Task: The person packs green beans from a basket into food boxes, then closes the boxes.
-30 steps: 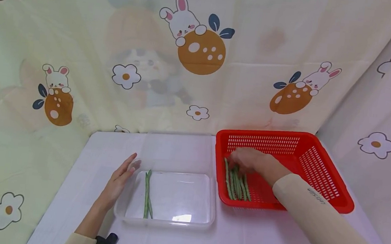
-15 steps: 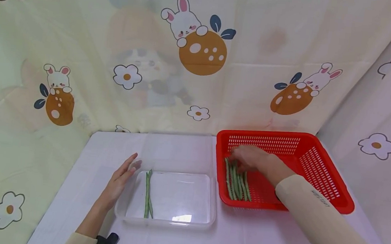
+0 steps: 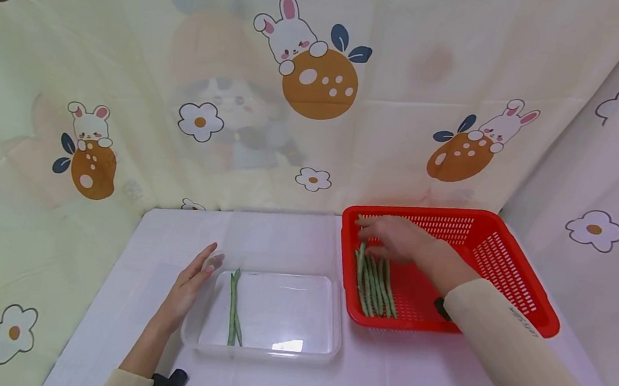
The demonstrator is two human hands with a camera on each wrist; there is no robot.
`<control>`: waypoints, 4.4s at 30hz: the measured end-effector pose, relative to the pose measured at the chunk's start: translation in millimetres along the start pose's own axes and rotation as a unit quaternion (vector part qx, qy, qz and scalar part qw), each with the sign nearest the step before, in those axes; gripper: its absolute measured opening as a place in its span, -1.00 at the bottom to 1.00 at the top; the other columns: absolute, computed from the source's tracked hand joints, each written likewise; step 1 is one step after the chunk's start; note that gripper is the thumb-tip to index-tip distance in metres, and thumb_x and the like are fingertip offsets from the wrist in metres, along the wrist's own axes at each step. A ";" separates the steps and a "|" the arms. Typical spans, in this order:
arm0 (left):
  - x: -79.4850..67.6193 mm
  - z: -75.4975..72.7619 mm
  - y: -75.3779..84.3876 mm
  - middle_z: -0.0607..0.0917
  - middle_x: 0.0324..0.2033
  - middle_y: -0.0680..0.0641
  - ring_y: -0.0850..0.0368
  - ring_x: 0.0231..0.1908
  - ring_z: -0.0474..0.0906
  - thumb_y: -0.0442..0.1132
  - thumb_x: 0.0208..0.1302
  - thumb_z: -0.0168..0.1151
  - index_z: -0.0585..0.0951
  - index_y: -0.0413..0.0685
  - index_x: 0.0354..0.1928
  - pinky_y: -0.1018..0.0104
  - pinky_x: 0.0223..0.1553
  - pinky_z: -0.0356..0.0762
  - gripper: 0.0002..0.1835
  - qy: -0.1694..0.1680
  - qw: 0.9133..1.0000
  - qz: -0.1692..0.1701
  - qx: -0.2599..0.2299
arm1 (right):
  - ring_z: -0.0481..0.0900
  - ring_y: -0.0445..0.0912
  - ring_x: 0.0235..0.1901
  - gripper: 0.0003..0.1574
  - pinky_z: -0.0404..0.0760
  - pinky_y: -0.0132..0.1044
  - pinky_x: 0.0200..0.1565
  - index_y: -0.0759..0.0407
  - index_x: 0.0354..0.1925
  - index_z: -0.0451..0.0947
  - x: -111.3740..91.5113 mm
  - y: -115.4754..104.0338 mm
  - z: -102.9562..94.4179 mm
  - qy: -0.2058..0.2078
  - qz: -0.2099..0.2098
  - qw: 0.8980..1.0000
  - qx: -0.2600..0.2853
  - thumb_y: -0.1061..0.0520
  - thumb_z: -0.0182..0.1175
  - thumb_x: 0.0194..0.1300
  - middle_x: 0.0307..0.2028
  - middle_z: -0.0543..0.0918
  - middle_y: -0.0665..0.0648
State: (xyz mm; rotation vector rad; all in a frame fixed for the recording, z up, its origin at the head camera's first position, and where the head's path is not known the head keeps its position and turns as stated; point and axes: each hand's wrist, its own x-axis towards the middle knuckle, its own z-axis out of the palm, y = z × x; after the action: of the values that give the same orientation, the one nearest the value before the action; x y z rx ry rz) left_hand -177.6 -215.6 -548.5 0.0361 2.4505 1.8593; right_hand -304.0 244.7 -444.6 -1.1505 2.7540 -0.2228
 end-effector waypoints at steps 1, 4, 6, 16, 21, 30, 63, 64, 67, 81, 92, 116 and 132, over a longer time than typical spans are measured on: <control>-0.1 -0.2 0.1 0.26 0.60 -0.12 -0.13 0.61 0.10 0.00 0.70 -0.15 0.12 0.22 0.66 -0.28 0.57 -0.07 -0.41 -0.001 1.000 0.001 -0.002 | 0.48 0.15 0.42 -0.37 0.72 0.00 0.13 -0.03 0.28 0.66 0.3 -1.1 -2.8 0.015 0.001 1.000 -0.002 -0.04 0.51 0.25 0.42 0.54 0.12; -0.2 -0.7 -0.2 0.26 0.60 -0.10 -0.10 0.62 0.10 0.01 0.70 -0.15 0.12 0.24 0.66 -0.26 0.58 -0.09 -0.41 -0.002 1.000 0.001 -0.003 | 0.42 0.13 0.46 -0.33 0.72 -0.02 0.13 -0.02 0.33 0.62 2.5 -4.1 -10.9 0.058 -0.001 0.998 0.013 -0.05 0.49 0.27 0.48 0.47 0.09; -0.3 -1.2 -0.9 0.26 0.60 -0.10 -0.09 0.62 0.10 0.01 0.70 -0.16 0.12 0.24 0.65 -0.25 0.59 -0.11 -0.42 -0.003 1.000 0.001 -0.004 | 0.40 0.12 0.48 -0.32 0.71 -0.03 0.14 -0.03 0.34 0.61 4.8 -5.9 -15.0 0.079 -0.009 0.997 0.020 -0.06 0.48 0.29 0.49 0.45 0.09; -1.9 -1.1 -2.1 0.25 0.60 -0.10 -0.08 0.62 0.08 -0.03 0.70 -0.16 0.13 0.26 0.65 -0.25 0.60 -0.13 -0.43 -0.006 1.000 0.000 -0.014 | 0.44 0.10 0.46 -0.35 0.66 -0.04 0.21 -0.05 0.34 0.61 23.8 -37.0 -18.9 0.115 -0.068 0.990 0.052 -0.02 0.46 0.32 0.49 0.45 0.08; -2.1 -0.4 -1.0 0.25 0.60 -0.10 -0.09 0.62 0.09 -0.04 0.70 -0.16 0.13 0.28 0.65 -0.25 0.59 -0.09 -0.43 -0.004 1.000 0.001 -0.016 | 0.42 0.08 0.48 -0.39 0.59 -0.02 0.30 -0.06 0.34 0.61 33.7 -61.5 -18.7 0.088 -0.074 0.992 0.056 -0.06 0.42 0.36 0.48 0.47 0.04; -0.9 -1.1 0.5 0.26 0.60 -0.09 -0.07 0.62 0.10 -0.03 0.70 -0.16 0.12 0.28 0.65 -0.26 0.59 -0.08 -0.43 -0.009 1.000 0.002 -0.012 | 0.50 0.10 0.42 -0.46 0.58 -0.05 0.32 -0.03 0.29 0.65 59.9 -100.6 -14.4 0.084 -0.141 0.986 0.012 -0.08 0.38 0.40 0.42 0.55 0.08; -0.8 0.7 2.3 0.10 0.65 0.06 -0.05 0.67 -0.14 0.03 0.69 -0.14 0.14 0.31 0.64 -0.32 0.58 -0.18 -0.43 -0.002 1.000 -0.015 0.004 | 0.77 -0.15 0.02 -0.62 0.73 -0.26 0.01 -0.15 0.08 0.76 117.9 -197.6 24.7 0.080 -0.253 0.960 -0.092 -0.19 0.39 0.37 0.17 0.74 -0.06; -0.8 0.6 2.5 0.09 0.65 0.06 -0.04 0.67 -0.15 0.04 0.69 -0.14 0.14 0.31 0.64 -0.32 0.58 -0.19 -0.43 -0.002 1.000 -0.015 0.006 | 0.77 -0.16 -0.01 -0.62 0.73 -0.26 -0.01 -0.15 0.08 0.77 118.3 -198.0 27.1 0.076 -0.253 0.960 -0.096 -0.19 0.38 0.37 0.15 0.74 -0.07; -0.9 0.3 3.5 0.09 0.65 0.06 -0.03 0.67 -0.18 0.03 0.69 -0.14 0.15 0.35 0.64 -0.32 0.59 -0.19 -0.44 -0.001 1.000 -0.016 0.010 | 0.77 -0.21 -0.08 -0.64 0.73 -0.30 -0.05 -0.18 0.06 0.77 119.8 -200.0 34.0 0.057 -0.255 0.959 -0.106 -0.21 0.37 0.37 0.10 0.75 -0.10; -2.2 -0.4 2.7 0.08 0.66 0.08 -0.04 0.68 -0.19 0.02 0.70 -0.15 0.14 0.37 0.64 -0.32 0.58 -0.18 -0.44 -0.003 1.000 -0.016 0.009 | 0.68 -0.26 -0.29 -0.76 0.69 -0.33 -0.24 -0.17 -0.16 0.75 127.2 -206.2 57.6 -0.006 -0.225 0.966 -0.129 -0.23 0.40 0.32 -0.10 0.77 -0.15; -2.0 -0.1 1.2 0.10 0.65 0.07 -0.06 0.66 -0.09 0.00 0.70 -0.16 0.12 0.28 0.65 -0.30 0.59 -0.18 -0.42 -0.006 1.000 -0.003 0.002 | 0.68 -0.25 -0.33 -0.80 0.70 -0.33 -0.27 -0.18 -0.21 0.78 129.2 -206.7 79.5 -0.013 -0.219 0.966 -0.135 -0.17 0.47 0.24 -0.25 0.74 -0.18; -1.9 -0.2 1.6 0.08 0.66 0.08 -0.03 0.67 -0.18 0.00 0.70 -0.16 0.12 0.35 0.65 -0.31 0.59 -0.18 -0.44 -0.007 1.000 -0.009 0.007 | 0.78 -0.20 -0.05 -0.51 0.75 -0.28 -0.12 -0.18 0.23 0.68 126.9 -209.4 75.6 -0.011 -0.200 0.972 -0.125 -0.19 0.36 0.38 0.22 0.71 -0.10; -1.9 1.1 1.5 0.15 0.64 -0.01 -0.14 0.63 0.06 -0.02 0.71 -0.17 0.12 0.31 0.65 -0.31 0.58 -0.12 -0.43 0.000 1.000 -0.012 0.006 | 0.64 -0.11 0.28 -0.37 0.68 -0.15 0.20 -0.24 0.43 0.51 100.3 -192.3 17.8 0.016 -0.158 0.983 -0.088 -0.28 0.21 0.48 0.49 0.44 -0.07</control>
State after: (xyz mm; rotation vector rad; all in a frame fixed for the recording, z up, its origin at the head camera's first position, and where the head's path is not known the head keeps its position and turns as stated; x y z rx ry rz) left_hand -175.6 -214.2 -547.2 0.0065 2.4500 1.8361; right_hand -237.1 37.9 -432.8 -1.6447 2.6471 -0.0310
